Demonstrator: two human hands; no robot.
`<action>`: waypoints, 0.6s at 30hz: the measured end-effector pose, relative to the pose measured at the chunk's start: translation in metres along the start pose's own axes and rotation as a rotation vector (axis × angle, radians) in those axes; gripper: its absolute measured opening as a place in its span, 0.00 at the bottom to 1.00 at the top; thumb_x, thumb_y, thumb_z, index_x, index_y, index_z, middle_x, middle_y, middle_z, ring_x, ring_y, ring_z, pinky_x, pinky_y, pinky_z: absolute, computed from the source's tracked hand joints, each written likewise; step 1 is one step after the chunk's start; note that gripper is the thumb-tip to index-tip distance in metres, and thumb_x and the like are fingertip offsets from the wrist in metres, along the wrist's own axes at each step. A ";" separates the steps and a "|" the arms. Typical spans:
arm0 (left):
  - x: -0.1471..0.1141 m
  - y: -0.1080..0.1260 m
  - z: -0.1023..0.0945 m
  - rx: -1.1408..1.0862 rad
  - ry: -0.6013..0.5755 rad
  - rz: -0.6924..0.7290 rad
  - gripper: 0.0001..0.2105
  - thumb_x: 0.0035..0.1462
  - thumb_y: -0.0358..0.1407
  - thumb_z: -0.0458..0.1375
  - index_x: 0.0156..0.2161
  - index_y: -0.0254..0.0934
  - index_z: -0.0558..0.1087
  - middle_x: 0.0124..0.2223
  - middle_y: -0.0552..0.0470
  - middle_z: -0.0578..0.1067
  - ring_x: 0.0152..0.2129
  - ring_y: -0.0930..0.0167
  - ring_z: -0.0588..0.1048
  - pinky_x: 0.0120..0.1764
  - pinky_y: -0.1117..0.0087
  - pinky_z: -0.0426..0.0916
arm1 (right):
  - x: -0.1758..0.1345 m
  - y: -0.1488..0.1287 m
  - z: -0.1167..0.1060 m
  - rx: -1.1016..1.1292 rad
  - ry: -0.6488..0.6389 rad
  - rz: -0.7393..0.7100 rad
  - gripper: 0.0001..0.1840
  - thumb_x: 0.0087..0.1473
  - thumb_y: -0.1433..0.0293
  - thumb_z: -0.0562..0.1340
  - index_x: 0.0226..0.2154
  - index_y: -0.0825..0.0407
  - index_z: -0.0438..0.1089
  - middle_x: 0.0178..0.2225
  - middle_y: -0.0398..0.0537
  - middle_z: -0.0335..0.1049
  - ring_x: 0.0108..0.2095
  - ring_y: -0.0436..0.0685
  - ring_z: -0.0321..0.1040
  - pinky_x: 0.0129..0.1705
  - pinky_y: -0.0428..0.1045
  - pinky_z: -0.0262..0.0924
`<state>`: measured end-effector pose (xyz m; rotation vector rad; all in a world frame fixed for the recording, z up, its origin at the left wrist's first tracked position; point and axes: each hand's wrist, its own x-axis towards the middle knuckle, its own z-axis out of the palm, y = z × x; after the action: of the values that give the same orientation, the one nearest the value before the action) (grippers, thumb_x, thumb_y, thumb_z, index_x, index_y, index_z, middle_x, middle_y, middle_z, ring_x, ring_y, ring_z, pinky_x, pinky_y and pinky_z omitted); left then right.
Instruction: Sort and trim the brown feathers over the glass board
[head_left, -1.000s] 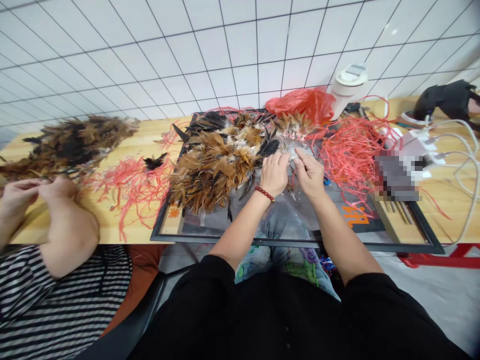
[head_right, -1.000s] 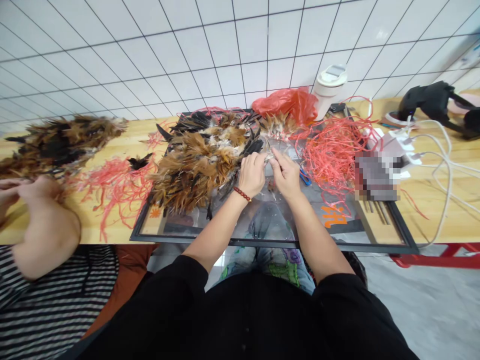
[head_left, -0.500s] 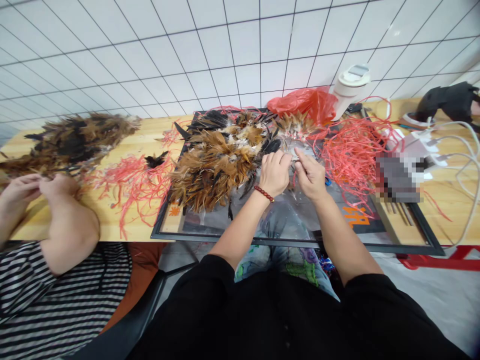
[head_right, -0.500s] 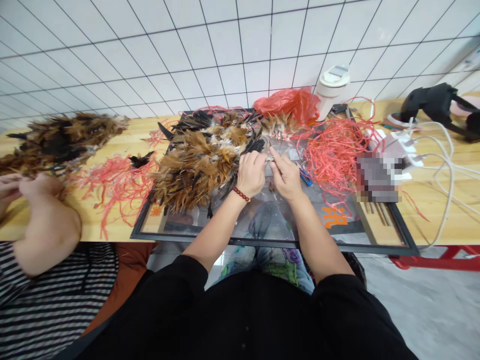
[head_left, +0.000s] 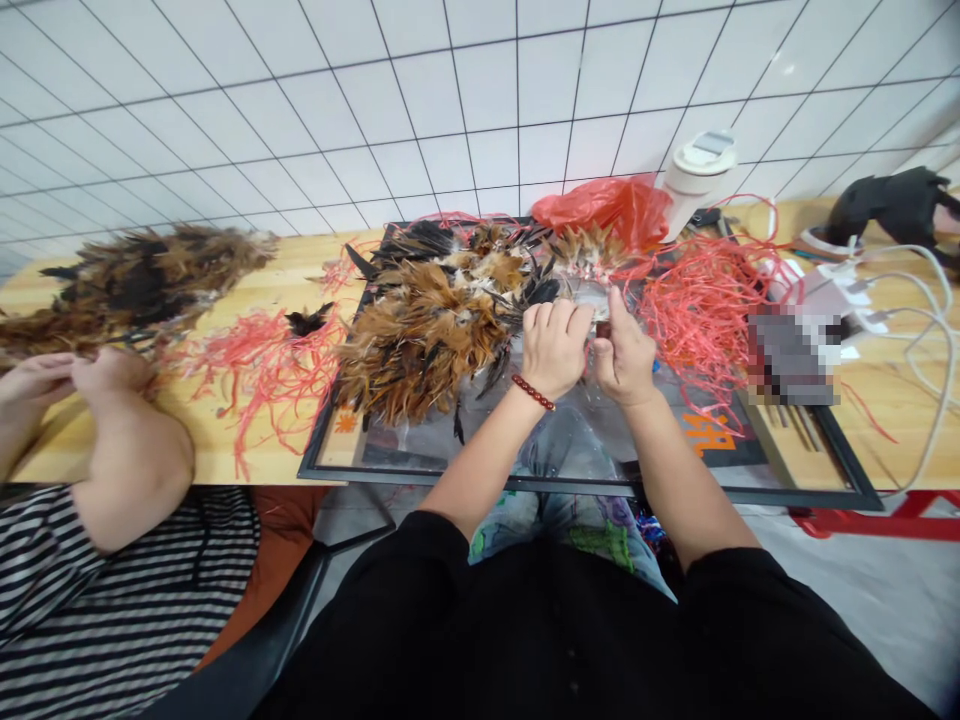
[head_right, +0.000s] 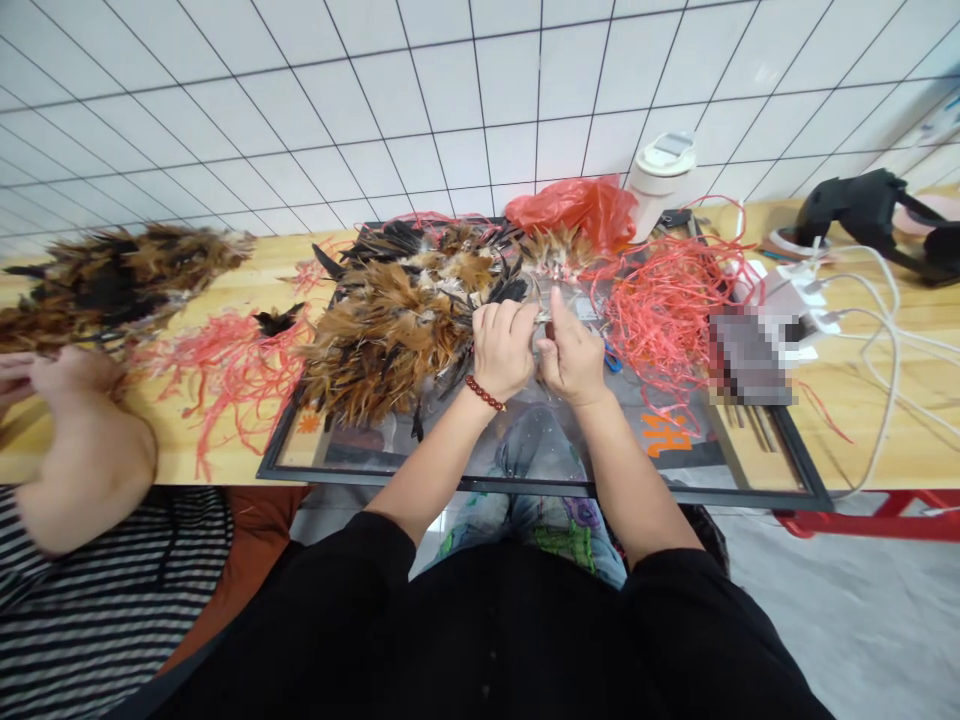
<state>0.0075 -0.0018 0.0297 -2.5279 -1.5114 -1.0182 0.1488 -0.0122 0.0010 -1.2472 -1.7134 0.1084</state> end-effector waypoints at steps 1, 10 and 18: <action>0.000 0.000 0.000 -0.003 0.000 -0.003 0.27 0.69 0.48 0.35 0.50 0.38 0.74 0.45 0.40 0.75 0.43 0.61 0.69 0.52 0.57 0.59 | 0.000 0.000 0.000 0.000 -0.005 -0.008 0.44 0.61 0.40 0.44 0.66 0.49 0.61 0.47 0.58 0.77 0.40 0.62 0.74 0.44 0.55 0.69; 0.001 -0.001 0.002 0.008 -0.032 -0.015 0.27 0.69 0.50 0.35 0.47 0.37 0.74 0.45 0.40 0.74 0.43 0.60 0.69 0.50 0.56 0.60 | 0.000 0.001 0.005 0.019 -0.033 -0.035 0.42 0.63 0.42 0.44 0.66 0.49 0.62 0.40 0.55 0.78 0.38 0.60 0.72 0.43 0.54 0.68; 0.002 0.000 -0.009 -0.277 0.051 -0.068 0.24 0.71 0.44 0.35 0.49 0.36 0.71 0.45 0.41 0.75 0.44 0.64 0.72 0.50 0.61 0.65 | 0.008 0.007 0.002 0.295 0.113 0.166 0.36 0.63 0.44 0.50 0.65 0.44 0.63 0.29 0.46 0.70 0.27 0.56 0.68 0.35 0.55 0.68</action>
<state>0.0034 -0.0030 0.0385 -2.6147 -1.5491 -1.3796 0.1522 -0.0016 0.0009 -1.1486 -1.4366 0.3696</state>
